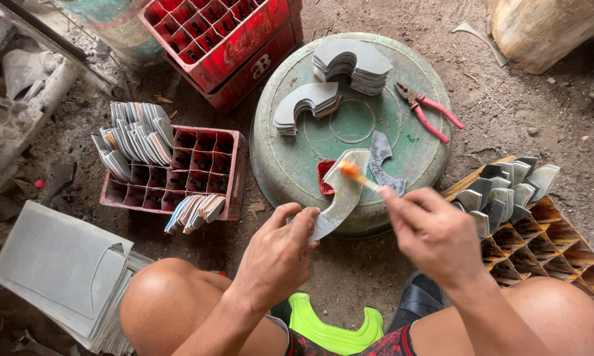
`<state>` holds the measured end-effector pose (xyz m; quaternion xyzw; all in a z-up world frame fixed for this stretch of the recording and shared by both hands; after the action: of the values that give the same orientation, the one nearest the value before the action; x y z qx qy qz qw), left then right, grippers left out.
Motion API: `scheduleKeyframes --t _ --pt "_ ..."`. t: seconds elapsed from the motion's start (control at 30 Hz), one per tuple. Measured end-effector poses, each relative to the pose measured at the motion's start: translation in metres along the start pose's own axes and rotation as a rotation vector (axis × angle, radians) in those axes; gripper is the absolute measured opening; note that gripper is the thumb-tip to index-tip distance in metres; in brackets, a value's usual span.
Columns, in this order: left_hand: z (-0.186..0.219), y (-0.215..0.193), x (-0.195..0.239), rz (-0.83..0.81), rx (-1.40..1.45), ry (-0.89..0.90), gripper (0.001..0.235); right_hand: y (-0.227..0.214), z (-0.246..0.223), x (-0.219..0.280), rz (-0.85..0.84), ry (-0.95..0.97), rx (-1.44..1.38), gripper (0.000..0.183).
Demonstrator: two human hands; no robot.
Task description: The person sits on a low stool and uses a brush to apply red paint to curved metal pieces. They dip the brush into a small container of paint, coat each piece, and place the finished items into a crate.
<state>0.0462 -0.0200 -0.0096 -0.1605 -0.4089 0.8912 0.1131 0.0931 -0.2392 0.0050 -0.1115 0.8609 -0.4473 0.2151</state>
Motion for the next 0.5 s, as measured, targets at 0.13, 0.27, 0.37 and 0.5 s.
scheduleKeyframes --t 0.13,0.27,0.37,0.5 --pt "-0.002 0.0 -0.001 -0.008 -0.023 -0.013 0.054 0.009 -0.007 0.001 -0.11 -0.127 -0.134 0.03" --pt "-0.001 0.0 0.001 -0.001 -0.008 0.009 0.054 0.005 0.011 0.001 -0.086 0.086 -0.23 0.031" --pt "0.0 -0.002 0.002 0.003 0.003 0.021 0.056 -0.001 0.025 -0.007 -0.037 0.153 -0.198 0.027" --pt "0.0 -0.005 0.002 0.017 0.024 0.006 0.053 -0.019 0.035 -0.011 0.098 0.167 -0.104 0.025"
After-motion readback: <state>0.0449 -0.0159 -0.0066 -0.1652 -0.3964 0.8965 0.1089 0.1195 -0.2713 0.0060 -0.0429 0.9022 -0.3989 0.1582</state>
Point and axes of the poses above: each hand's wrist, its own x-axis away from the middle knuckle, its own y-axis out of the palm, z = x × y, the point moved 5 cm from there along -x, towards the middle knuckle, and after that the axes turned 3 degrees about -z, right-handed, at the moved point
